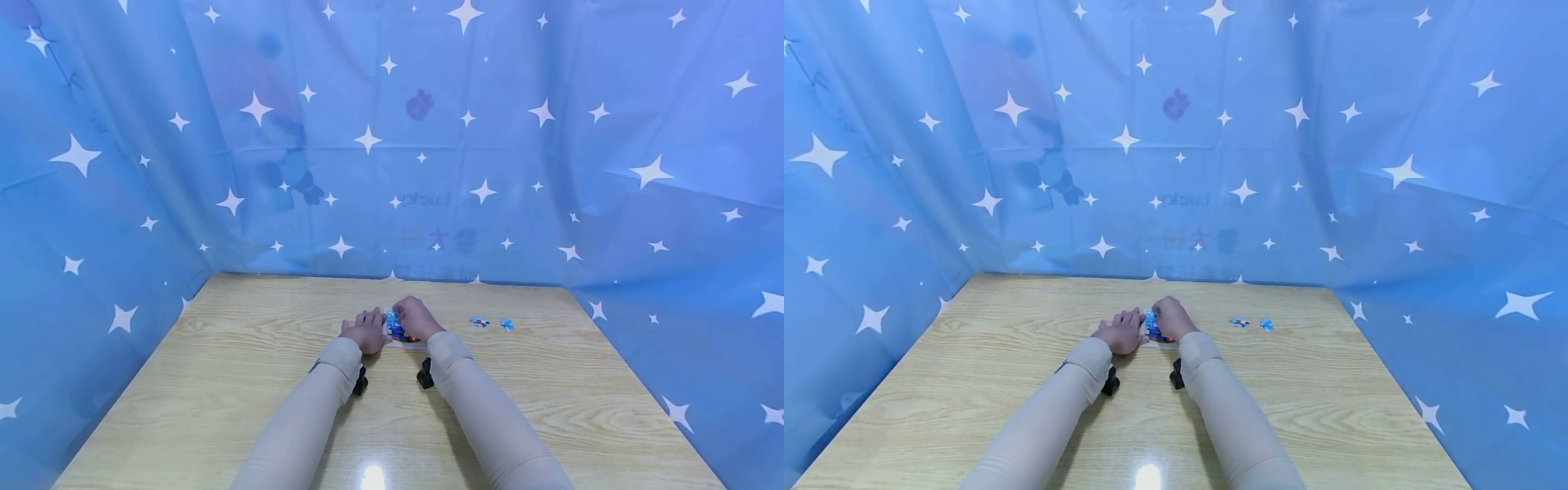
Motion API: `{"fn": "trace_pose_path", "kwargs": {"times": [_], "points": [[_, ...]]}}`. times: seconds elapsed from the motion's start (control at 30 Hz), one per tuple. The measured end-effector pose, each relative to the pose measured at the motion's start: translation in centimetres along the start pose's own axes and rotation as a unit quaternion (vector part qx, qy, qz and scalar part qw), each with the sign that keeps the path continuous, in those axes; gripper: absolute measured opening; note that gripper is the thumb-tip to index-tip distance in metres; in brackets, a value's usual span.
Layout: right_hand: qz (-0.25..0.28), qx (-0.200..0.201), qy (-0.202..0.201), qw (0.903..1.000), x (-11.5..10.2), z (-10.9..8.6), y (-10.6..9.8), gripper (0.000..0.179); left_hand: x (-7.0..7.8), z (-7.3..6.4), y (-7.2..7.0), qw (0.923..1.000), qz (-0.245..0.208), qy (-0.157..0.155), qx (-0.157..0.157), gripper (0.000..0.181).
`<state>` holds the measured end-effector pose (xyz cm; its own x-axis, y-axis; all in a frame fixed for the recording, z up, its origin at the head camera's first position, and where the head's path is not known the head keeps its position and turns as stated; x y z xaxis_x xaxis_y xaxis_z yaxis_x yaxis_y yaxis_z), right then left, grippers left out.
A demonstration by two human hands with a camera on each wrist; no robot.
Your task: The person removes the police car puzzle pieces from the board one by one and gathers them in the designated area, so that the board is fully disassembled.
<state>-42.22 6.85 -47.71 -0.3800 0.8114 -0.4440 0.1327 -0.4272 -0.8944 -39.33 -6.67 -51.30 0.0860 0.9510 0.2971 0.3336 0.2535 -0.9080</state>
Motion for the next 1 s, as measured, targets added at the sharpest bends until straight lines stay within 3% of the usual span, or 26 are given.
{"fn": "trace_pose_path", "kwargs": {"times": [0.53,0.77,1.0], "points": [[0.008,0.002,0.010,0.9999,0.1,-0.1,0.0,0.025,0.1,-0.5,-0.3,1.0000,-0.006,-0.003,-0.002,0.069],[0.009,0.007,0.000,0.9999,0.1,-0.4,-0.4,0.024,0.4,-1.2,-0.5,0.9999,-0.011,-0.005,-0.002,0.069],[0.008,0.009,-0.009,0.9999,0.6,-0.7,-0.8,0.022,0.5,-1.1,-0.5,0.9998,-0.019,-0.005,0.003,0.068]]}}
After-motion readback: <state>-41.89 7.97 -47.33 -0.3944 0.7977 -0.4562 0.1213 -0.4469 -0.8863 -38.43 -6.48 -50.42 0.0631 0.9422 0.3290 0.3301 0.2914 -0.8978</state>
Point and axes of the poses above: each hand's wrist, its own z-axis towards the middle knuckle, its own y-axis out of the palm, x = y × z, the point moved 3 cm from there along z, towards the middle knuckle, and after that the axes turned 3 degrees about -z, right-handed, at the moved point
